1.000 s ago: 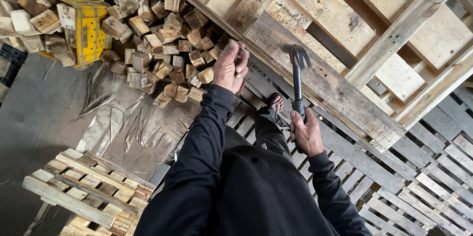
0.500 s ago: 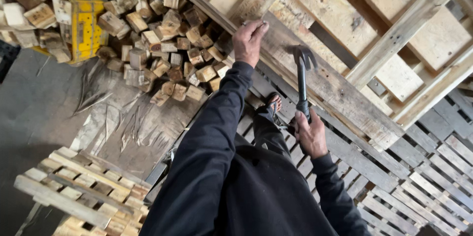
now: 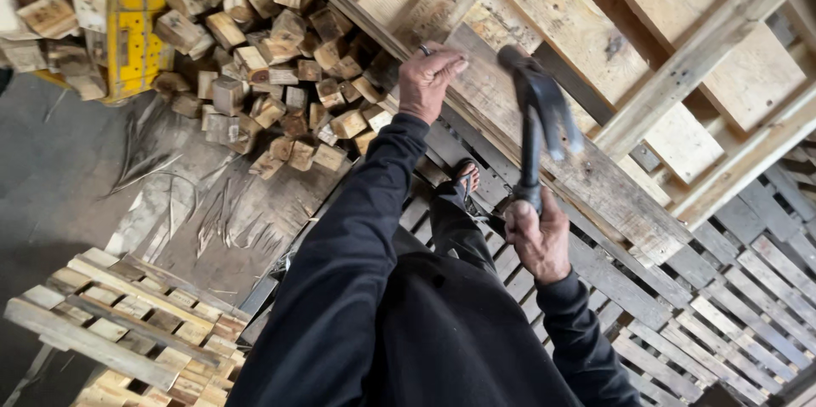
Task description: The person assembles a wooden pallet by placing small wooden blocks onto a pallet frame and securing them with nails using a hammer. The person repeatedly picks up blocks, positions them, and hammers nails to fasten them.
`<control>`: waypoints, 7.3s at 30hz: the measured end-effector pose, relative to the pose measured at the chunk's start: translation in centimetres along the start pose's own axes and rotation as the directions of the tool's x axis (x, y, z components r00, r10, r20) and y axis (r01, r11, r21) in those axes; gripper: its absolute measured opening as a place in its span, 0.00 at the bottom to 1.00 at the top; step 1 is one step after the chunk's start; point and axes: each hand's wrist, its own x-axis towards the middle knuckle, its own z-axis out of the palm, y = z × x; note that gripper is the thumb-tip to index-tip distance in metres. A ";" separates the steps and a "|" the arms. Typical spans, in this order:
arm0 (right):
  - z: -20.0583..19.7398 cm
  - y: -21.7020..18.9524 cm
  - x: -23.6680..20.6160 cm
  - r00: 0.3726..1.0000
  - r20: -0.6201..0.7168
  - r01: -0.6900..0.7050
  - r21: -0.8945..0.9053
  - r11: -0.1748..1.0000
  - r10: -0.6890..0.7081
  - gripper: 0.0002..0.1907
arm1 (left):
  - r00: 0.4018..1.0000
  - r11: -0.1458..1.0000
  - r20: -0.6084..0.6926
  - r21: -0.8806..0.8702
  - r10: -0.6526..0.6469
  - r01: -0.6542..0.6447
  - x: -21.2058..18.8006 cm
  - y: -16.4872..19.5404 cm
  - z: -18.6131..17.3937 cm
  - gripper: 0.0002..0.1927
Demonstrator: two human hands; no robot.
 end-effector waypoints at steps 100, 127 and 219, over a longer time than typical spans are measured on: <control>-15.8 1.5 5.4 0.952 -0.305 -0.230 -0.654 0.721 0.028 0.28 | 0.460 0.442 -0.023 -0.327 -0.888 0.835 -15.6 0.5 4.9 0.15; -16.7 8.4 13.3 0.956 0.190 0.257 -0.910 0.326 -0.224 0.16 | 0.593 0.594 -0.098 -0.287 -0.799 0.752 -12.2 11.3 10.1 0.32; 123.6 42.3 -28.5 0.110 0.535 0.843 -0.497 0.207 0.838 0.16 | -0.432 0.217 -0.899 -0.409 0.068 0.886 -92.2 -7.4 -111.1 0.16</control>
